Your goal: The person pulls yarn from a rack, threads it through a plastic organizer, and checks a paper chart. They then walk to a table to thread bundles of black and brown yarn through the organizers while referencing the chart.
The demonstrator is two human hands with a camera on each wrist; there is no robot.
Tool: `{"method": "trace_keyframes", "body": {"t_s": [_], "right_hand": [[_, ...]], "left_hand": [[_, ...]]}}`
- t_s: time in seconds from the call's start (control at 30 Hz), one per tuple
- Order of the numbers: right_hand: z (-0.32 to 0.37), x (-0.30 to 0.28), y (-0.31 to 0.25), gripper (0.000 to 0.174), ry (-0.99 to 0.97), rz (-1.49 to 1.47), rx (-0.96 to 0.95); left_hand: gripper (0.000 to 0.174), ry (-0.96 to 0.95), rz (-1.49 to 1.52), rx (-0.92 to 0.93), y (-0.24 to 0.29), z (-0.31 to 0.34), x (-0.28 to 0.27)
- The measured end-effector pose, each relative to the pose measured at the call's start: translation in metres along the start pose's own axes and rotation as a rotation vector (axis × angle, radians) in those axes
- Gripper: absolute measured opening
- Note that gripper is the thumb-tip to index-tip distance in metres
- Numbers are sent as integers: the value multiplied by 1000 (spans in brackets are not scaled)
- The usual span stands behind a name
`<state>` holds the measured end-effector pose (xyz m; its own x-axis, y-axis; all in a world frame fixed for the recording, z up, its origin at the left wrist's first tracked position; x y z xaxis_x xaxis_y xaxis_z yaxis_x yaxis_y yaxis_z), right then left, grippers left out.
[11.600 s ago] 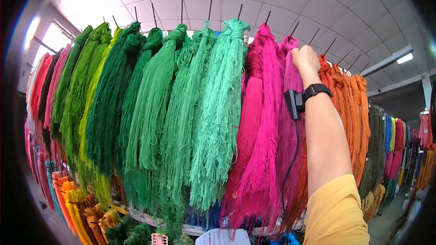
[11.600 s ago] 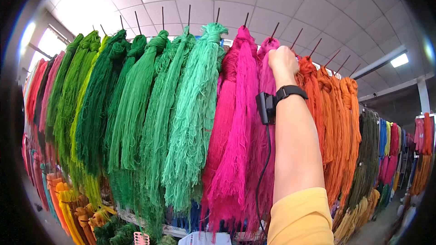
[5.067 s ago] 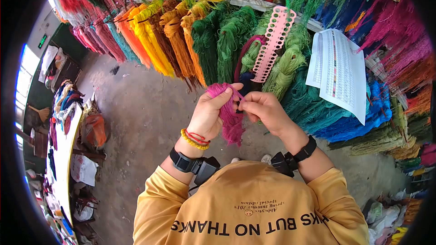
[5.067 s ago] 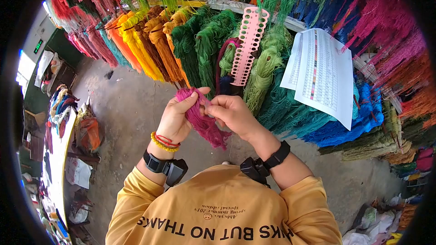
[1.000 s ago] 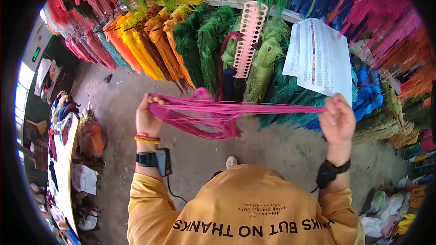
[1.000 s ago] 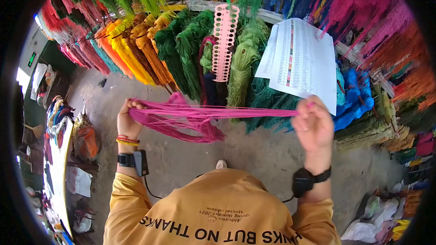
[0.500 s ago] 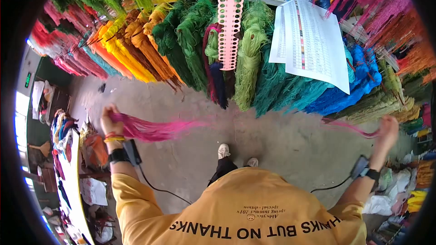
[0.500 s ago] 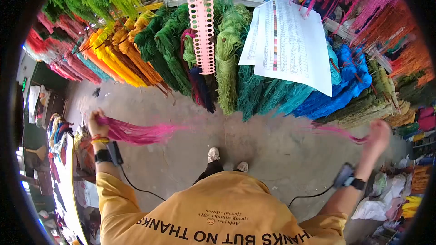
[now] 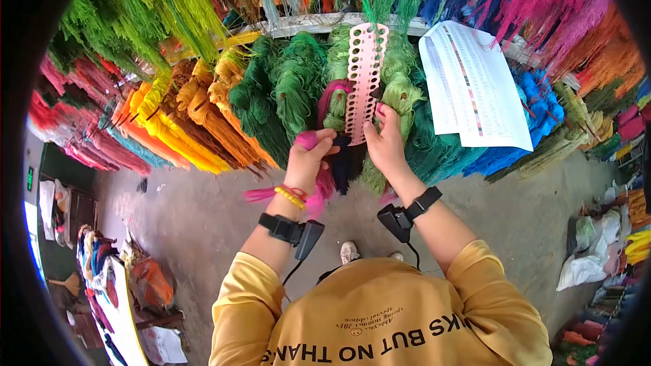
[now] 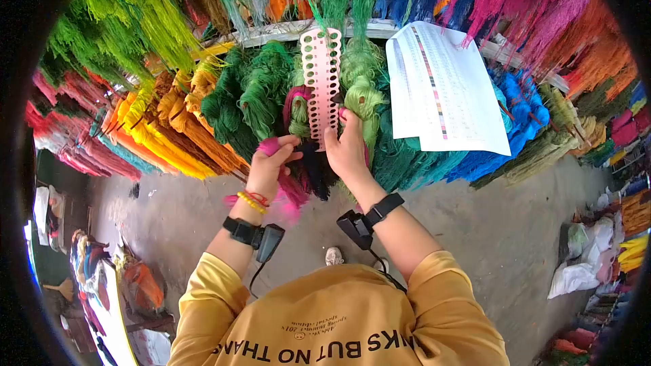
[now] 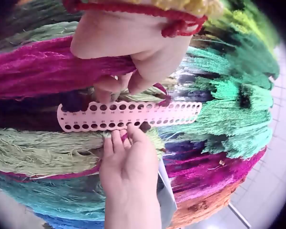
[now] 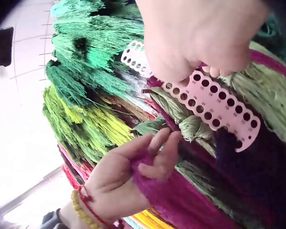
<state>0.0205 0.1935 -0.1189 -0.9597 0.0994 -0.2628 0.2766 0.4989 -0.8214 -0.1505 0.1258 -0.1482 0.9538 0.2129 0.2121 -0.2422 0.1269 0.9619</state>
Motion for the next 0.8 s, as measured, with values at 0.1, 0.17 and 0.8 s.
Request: {"method": "trace_keyframes", "body": {"t_s": [0.1,0.17,0.8], "right_hand": [[-3,7,12,38,89,19,33],[-7,9,25,34,108,-33,122],[22,-44,-73,18,-83,-86,96]], "left_hand": [[27,-3,-119,21,-8,-18,5],[28,-16,-149,19,-10,-24,7],[15,-97,58,254,42,27,36]]}}
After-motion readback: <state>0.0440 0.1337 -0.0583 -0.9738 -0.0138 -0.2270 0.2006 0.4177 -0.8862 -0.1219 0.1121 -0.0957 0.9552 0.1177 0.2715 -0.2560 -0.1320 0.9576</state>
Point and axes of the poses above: each hand's wrist, its own z-axis away from the middle knuckle, its own x-axis out of the palm, y = z × x, the point moved 10 cm from there along -z, towards the middle knuckle, and after that the axes turned 2 degrees about -x, right-handed, at the moved point
